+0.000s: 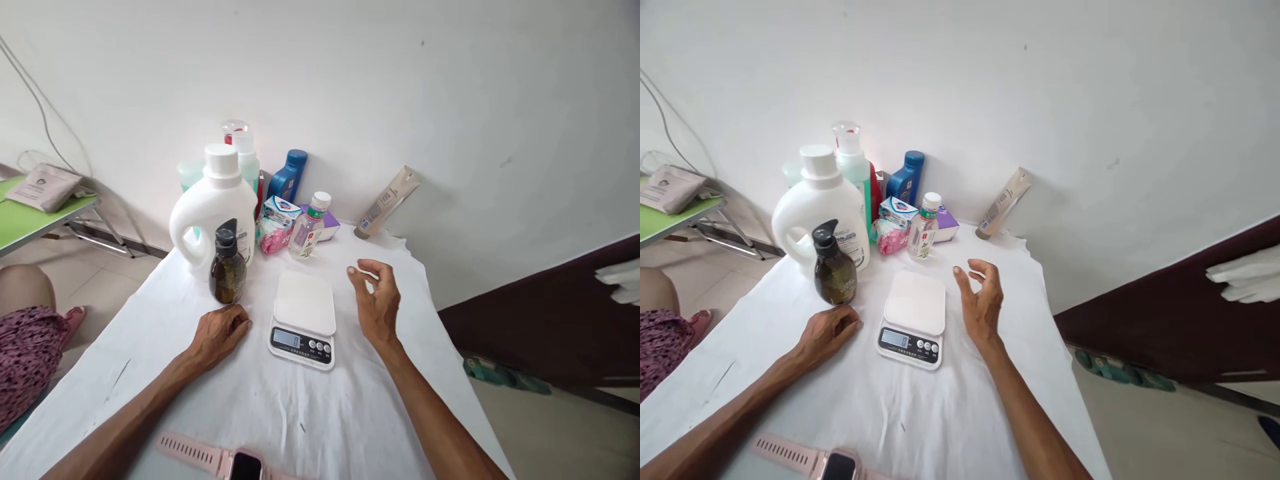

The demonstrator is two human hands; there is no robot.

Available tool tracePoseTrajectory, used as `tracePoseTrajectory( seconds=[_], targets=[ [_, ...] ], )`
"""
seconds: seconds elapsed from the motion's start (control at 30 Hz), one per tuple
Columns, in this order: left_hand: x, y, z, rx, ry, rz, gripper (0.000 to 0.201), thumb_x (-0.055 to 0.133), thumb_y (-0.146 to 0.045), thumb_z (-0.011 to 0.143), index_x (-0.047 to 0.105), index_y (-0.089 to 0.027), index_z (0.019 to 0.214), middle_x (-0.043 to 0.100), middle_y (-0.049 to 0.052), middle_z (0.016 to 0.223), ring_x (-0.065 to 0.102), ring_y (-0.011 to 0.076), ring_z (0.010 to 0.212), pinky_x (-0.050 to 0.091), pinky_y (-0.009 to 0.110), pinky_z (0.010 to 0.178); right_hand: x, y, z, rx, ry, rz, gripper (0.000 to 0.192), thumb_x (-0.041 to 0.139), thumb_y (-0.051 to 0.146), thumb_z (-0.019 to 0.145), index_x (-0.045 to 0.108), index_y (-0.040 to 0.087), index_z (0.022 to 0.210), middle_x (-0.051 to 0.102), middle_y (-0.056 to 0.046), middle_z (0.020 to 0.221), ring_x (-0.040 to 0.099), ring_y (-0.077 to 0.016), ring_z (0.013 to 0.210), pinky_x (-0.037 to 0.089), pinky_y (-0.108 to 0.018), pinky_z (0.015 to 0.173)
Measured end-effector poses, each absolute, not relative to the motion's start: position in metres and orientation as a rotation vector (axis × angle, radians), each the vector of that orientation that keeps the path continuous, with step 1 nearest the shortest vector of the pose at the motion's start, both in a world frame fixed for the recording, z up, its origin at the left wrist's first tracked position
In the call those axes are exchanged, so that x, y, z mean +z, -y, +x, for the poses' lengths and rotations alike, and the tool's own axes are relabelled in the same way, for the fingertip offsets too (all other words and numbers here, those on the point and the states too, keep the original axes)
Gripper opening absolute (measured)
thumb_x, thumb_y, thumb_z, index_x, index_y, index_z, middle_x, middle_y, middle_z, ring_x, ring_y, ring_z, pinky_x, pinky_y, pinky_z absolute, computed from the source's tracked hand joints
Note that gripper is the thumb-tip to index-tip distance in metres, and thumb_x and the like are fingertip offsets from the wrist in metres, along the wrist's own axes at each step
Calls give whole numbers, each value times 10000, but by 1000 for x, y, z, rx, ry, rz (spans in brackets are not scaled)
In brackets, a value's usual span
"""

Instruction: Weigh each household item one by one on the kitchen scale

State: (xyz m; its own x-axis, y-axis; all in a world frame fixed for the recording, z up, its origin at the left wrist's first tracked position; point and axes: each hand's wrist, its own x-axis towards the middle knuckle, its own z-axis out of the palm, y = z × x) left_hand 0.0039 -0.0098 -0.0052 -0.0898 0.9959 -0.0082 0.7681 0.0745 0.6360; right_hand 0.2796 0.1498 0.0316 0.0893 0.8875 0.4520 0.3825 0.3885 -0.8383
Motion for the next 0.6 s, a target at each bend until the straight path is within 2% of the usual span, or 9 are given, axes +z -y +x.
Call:
tracePoseTrajectory(
  seconds=[0.13,0.27,0.4,0.5,0.6],
  targets=[
    [-6,12,2,689,-1910,1756,166,519,-303,948,641,-207,891,670,-5,771,549,137,649,360,271,659,65,-115,211,782,1774,-874,564,774,629,797,590,232,1153,686,-112,1213,652,-288,1128,526,-512,1014],
    [-8,13,0,712,-1890,1772,124,533,-262,925,624,-202,865,665,-4,775,552,140,658,353,277,662,72,-89,145,940,1890,-793,713,831,624,745,538,234,1266,645,-140,1314,608,-310,1236,499,-527,1056],
    [-13,12,-2,727,-1886,1822,101,540,-247,923,620,-204,877,678,0,788,587,152,684,332,284,647,66,-78,99,893,1816,-799,573,726,646,848,569,227,1206,652,-133,1271,598,-300,1211,466,-524,1075],
    [-18,12,-3,735,-1907,1858,114,540,-257,936,618,-201,875,696,14,806,619,163,695,311,290,623,61,-76,79,808,1802,-806,453,687,622,886,590,220,1071,683,-108,1106,623,-283,1069,499,-485,993],
    [-22,12,-3,741,-1922,1884,132,535,-254,942,613,-196,852,712,31,823,645,174,708,301,296,612,57,-76,67,748,1776,-837,395,628,591,925,572,217,1039,671,-103,1031,620,-279,990,507,-467,935]
  ],
)
